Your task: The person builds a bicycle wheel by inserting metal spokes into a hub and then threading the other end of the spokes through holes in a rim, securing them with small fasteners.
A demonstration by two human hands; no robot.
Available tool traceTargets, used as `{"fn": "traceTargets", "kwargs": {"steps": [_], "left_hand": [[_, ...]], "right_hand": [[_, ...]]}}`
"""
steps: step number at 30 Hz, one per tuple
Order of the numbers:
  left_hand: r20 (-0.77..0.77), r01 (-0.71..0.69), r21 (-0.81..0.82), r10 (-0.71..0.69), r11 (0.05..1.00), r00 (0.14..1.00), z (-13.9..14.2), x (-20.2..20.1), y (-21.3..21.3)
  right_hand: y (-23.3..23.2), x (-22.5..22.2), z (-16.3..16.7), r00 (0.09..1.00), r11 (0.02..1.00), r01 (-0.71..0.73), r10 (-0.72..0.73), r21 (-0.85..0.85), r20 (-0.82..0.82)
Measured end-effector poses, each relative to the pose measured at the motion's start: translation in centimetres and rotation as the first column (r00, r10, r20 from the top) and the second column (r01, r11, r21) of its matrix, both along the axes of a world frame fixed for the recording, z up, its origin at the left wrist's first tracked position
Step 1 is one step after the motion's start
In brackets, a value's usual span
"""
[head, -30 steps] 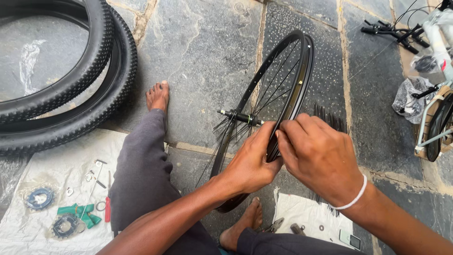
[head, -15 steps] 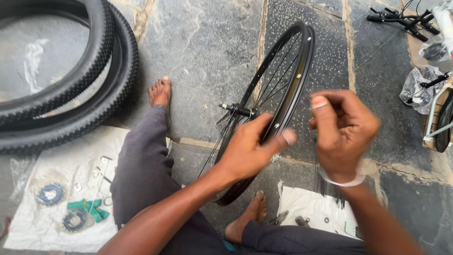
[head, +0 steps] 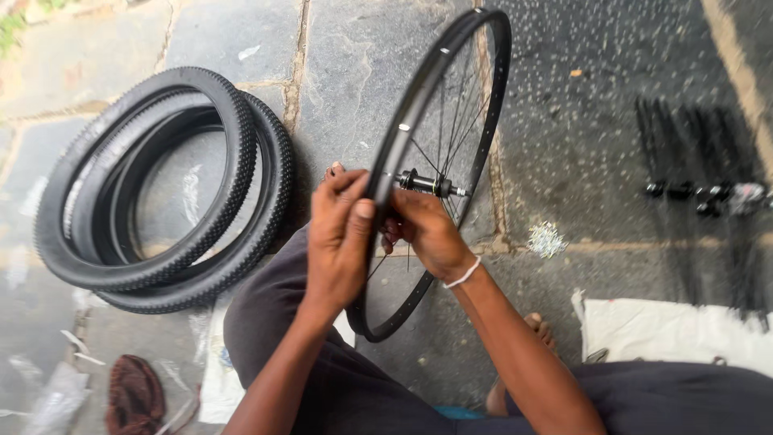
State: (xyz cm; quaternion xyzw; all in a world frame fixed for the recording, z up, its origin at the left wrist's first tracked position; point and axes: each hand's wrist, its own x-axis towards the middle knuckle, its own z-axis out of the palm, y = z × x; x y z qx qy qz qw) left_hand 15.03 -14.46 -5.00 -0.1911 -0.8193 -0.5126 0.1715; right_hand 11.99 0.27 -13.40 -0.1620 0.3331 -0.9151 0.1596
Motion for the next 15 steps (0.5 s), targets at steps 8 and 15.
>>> {"fn": "traceTargets", "kwargs": {"steps": [8,15], "left_hand": [[0.088,0.065,0.066,-0.071,0.996,0.994,-0.5,-0.4,-1.6],[0.020,0.059,0.018,-0.059,0.998,0.998,-0.5,-0.4,-1.7]], "right_hand": [[-1.1,0.1,2.0,0.998,0.998,0.025,-0.021,0.053,-0.063],[-1.5,0.0,2.1,1.000,0.998,0.005,-0.005,-0.067,-0.002]]}}
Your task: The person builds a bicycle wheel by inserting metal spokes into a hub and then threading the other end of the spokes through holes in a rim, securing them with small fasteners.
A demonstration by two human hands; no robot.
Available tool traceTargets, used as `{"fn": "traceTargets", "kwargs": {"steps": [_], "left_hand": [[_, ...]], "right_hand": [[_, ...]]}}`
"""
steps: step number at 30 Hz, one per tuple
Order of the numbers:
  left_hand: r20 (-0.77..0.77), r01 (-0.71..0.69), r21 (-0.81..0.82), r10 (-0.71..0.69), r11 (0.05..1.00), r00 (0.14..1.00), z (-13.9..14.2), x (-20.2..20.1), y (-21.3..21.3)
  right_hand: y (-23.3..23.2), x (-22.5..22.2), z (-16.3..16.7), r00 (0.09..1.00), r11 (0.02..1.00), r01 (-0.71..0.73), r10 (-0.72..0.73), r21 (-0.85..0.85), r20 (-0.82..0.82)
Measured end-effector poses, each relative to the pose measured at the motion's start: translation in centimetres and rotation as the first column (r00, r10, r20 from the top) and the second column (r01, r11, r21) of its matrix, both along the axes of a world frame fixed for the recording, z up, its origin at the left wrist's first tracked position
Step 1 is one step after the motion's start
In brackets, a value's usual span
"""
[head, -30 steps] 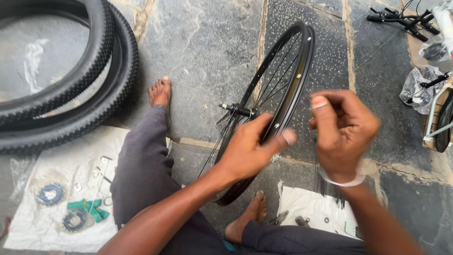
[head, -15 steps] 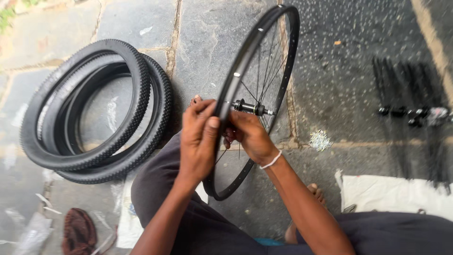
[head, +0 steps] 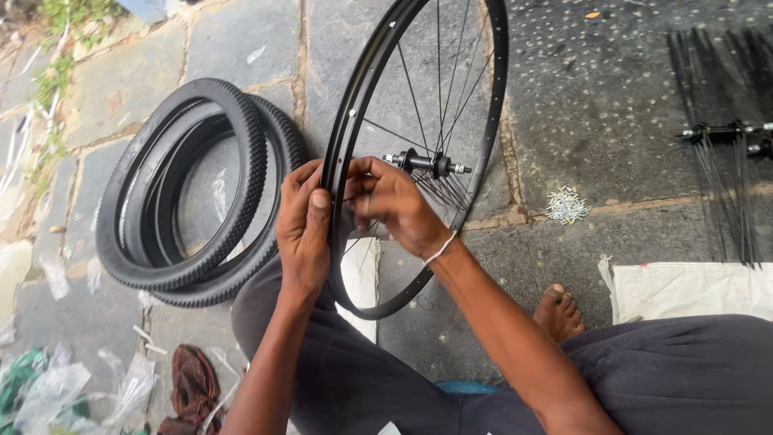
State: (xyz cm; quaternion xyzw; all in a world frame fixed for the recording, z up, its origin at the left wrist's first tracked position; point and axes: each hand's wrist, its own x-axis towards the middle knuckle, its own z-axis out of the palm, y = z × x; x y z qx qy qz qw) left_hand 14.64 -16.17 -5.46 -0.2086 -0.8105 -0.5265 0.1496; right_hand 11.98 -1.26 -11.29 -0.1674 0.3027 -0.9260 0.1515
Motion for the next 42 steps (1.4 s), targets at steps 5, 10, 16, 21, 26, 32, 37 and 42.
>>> {"fn": "traceTargets", "kwargs": {"steps": [5,10,16,21,26,32,37,42], "left_hand": [[0.025,0.009,0.030,-0.010,1.000,1.000,0.0,0.3,0.1],[0.000,-0.026,-0.034,0.026,0.999,1.000,0.1,0.3,0.2],[-0.022,-0.004,-0.007,0.004,1.000,1.000,0.0,0.1,0.6],[-0.011,0.000,0.002,0.000,1.000,1.000,0.0,0.2,0.6],[-0.005,-0.018,-0.034,0.018,0.999,1.000,0.0,0.1,0.2],[0.001,0.002,-0.008,-0.002,1.000,1.000,-0.2,0.0,-0.3],[-0.021,-0.011,-0.035,0.011,0.999,1.000,-0.4,-0.2,-0.5],[0.012,-0.005,-0.004,0.005,1.000,1.000,-0.3,-0.3,-0.5]], "right_hand": [[-0.3,0.2,-0.4,0.993,0.996,0.060,-0.053,0.064,-0.106],[0.0,0.5,0.1,0.997,0.995,0.012,-0.005,0.101,-0.074],[0.2,0.4,0.3,0.991,0.997,0.061,-0.054,0.054,-0.122],[0.1,0.2,-0.7,0.990,0.970,0.114,-0.093,0.214,-0.108],[-0.3,-0.2,-1.3,0.982,0.984,0.092,-0.064,0.152,-0.177],[-0.6,-0.6,-1.4,0.992,1.000,0.004,-0.001,0.020,-0.126],[-0.6,-0.6,-1.2,0.975,0.989,0.056,-0.025,0.135,-0.219],[-0.7,-0.8,-1.2,0.996,0.999,-0.010,0.007,-0.041,-0.086]]}}
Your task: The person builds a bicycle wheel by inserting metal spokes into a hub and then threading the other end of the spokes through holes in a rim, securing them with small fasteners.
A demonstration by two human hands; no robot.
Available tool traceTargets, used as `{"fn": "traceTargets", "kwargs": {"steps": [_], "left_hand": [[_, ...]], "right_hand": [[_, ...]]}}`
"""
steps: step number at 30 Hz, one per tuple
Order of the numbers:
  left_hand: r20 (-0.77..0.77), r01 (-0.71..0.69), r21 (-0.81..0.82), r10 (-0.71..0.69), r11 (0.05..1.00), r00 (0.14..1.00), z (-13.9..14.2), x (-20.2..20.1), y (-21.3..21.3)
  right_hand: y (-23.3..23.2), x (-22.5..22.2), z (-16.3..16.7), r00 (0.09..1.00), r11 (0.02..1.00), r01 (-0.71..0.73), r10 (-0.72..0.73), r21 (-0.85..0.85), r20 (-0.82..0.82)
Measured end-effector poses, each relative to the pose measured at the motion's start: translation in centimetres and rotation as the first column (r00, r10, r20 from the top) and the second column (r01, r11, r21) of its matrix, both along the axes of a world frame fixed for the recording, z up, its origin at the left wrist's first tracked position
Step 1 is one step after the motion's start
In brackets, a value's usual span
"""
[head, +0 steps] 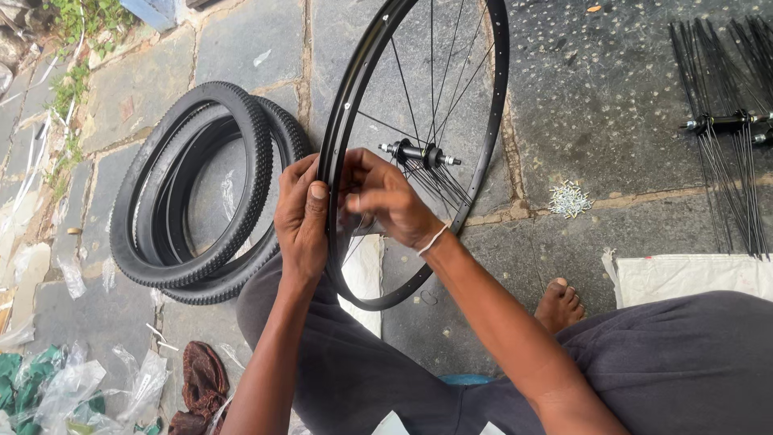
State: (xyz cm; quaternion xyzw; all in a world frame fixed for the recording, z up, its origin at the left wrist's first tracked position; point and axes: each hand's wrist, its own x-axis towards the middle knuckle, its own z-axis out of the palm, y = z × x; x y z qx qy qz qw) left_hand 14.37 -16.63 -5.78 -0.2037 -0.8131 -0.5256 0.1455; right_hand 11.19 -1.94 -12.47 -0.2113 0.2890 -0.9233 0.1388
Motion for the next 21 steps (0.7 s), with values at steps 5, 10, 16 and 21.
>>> {"fn": "traceTargets", "kwargs": {"steps": [5,10,16,21], "left_hand": [[-0.047,-0.023,-0.059,0.020,0.998,0.999,0.2,0.2,0.3],[0.273,-0.051,0.137,0.012,0.989,0.962,-1.0,-0.7,-0.9],[0.314,0.139,-0.062,-0.113,0.988,0.943,-6.0,-6.4,-1.5],[0.320,0.092,-0.858,0.388,0.505,0.864,-9.1,-10.8,2.6]], "right_hand": [[0.7,0.8,1.6,0.999,0.983,0.002,0.007,0.186,-0.053],[4.7,0.9,7.1,0.791,0.506,0.593,-0.511,0.626,-0.336],[6.5,-6.2,11.4,0.171,0.074,0.982,0.060,0.175,-0.983],[6.3,-6.9,9.0,0.216,-0.034,0.976,0.091,0.214,-0.972]]}}
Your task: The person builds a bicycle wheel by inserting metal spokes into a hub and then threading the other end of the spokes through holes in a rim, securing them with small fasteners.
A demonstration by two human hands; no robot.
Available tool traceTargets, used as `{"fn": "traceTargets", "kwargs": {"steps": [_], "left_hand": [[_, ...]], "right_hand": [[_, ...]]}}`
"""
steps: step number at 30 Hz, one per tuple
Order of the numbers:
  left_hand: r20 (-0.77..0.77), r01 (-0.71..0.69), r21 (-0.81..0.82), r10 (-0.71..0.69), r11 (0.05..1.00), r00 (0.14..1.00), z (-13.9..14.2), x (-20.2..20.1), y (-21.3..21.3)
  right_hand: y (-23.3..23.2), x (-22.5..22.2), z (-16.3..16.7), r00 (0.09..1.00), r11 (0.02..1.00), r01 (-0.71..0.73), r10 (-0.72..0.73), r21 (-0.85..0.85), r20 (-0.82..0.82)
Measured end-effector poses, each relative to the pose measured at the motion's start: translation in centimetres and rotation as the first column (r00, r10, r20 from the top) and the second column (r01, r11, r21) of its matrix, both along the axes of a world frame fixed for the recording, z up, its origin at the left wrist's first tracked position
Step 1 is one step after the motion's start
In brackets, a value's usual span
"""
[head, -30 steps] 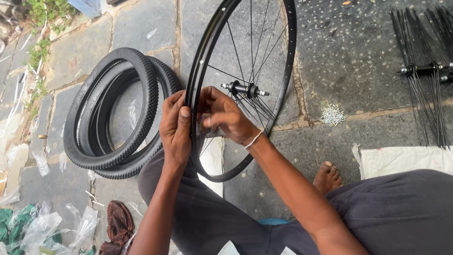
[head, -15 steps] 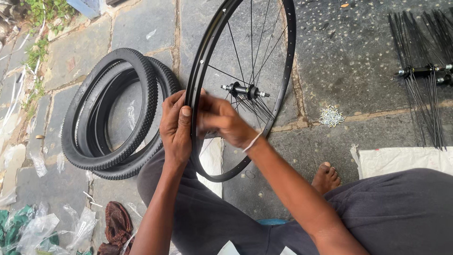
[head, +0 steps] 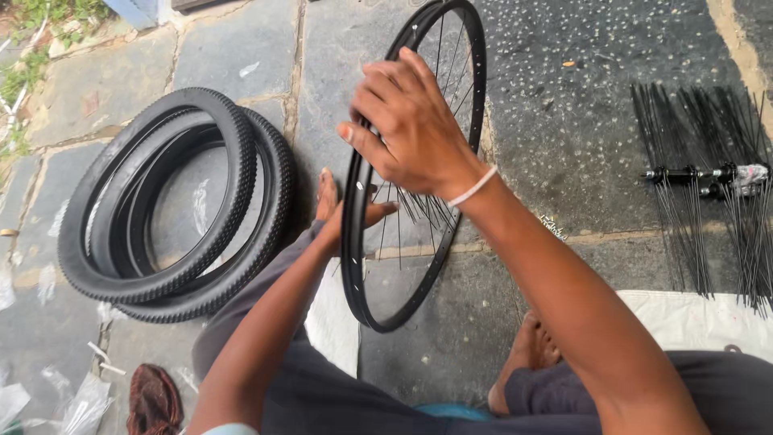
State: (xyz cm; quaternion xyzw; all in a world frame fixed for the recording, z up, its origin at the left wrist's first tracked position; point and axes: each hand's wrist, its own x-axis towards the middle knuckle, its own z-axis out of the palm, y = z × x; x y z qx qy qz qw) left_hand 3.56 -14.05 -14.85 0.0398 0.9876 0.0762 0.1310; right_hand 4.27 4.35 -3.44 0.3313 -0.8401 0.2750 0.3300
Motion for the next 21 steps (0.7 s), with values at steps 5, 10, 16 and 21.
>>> {"fn": "traceTargets", "kwargs": {"steps": [5,10,16,21], "left_hand": [[-0.103,-0.037,0.419,0.088,0.907,0.991,-1.5,-1.6,4.0],[-0.306,0.049,0.490,0.119,0.871,0.944,-2.9,-0.6,5.4],[0.040,-0.226,0.458,0.235,0.859,0.971,-5.3,0.2,3.4],[-0.054,-0.037,0.692,0.103,0.721,0.993,-6.0,0.3,0.5]], "right_hand": [[-0.6,0.7,-0.9,0.999,0.998,0.026,-0.025,-0.054,0.028],[-2.0,-0.1,-1.0,0.998,0.996,0.054,-0.053,-0.077,0.013],[-1.5,-0.7,-1.2,0.996,0.996,0.072,-0.070,-0.043,0.053],[-0.8,-0.6,-0.9,0.997,0.995,0.075,-0.074,-0.066,0.012]]}}
